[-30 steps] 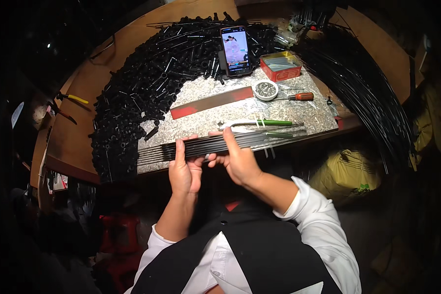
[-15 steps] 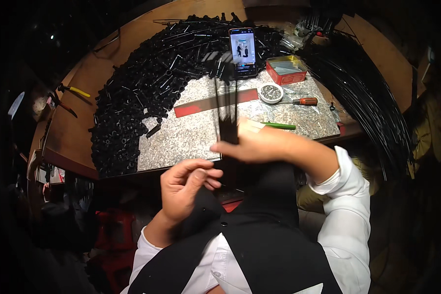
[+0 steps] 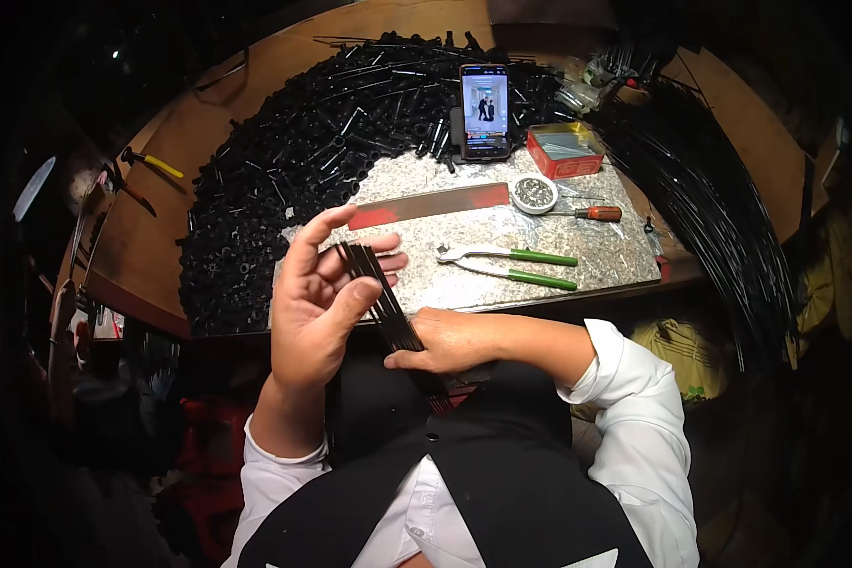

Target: Assembling wire harnesses by inserting individual wires into a connector housing and securing them using a hand tool.

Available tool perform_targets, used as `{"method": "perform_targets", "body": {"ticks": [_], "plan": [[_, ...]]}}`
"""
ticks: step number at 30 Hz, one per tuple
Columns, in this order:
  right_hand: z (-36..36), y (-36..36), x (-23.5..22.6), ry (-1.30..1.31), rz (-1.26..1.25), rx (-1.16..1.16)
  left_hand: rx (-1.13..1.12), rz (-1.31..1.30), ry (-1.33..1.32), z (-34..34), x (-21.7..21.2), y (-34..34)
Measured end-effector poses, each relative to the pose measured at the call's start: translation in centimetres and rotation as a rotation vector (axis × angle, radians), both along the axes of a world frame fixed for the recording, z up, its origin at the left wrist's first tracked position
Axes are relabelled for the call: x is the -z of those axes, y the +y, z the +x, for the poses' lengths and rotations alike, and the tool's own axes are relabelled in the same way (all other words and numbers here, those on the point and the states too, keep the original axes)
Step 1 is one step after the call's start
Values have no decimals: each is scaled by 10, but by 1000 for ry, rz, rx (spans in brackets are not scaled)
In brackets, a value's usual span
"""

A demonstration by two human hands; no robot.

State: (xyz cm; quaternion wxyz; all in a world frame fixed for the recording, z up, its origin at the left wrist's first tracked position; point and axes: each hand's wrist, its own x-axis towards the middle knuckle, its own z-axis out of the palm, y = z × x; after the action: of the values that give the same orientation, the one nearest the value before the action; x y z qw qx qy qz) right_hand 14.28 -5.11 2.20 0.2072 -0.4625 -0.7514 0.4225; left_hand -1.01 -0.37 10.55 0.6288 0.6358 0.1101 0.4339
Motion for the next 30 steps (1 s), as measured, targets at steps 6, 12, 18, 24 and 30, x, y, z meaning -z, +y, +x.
{"method": "perform_targets", "body": {"ticks": [6, 12, 18, 24, 30], "plan": [[1, -6, -10, -7, -133, -132, 71, 41, 65, -3, 0, 1], [25, -11, -5, 229, 45, -235, 92, 146, 169, -9, -6, -7], [13, -6, 11, 590, -176, 43, 88, 344, 194, -11, -2, -13], [-7, 16, 28, 553, 115, 467, -70, 382, -104, -10, 19, -9], [-9, 15, 33, 532, -9, 518, -407, -17, 9, -20, 78, 22]]}}
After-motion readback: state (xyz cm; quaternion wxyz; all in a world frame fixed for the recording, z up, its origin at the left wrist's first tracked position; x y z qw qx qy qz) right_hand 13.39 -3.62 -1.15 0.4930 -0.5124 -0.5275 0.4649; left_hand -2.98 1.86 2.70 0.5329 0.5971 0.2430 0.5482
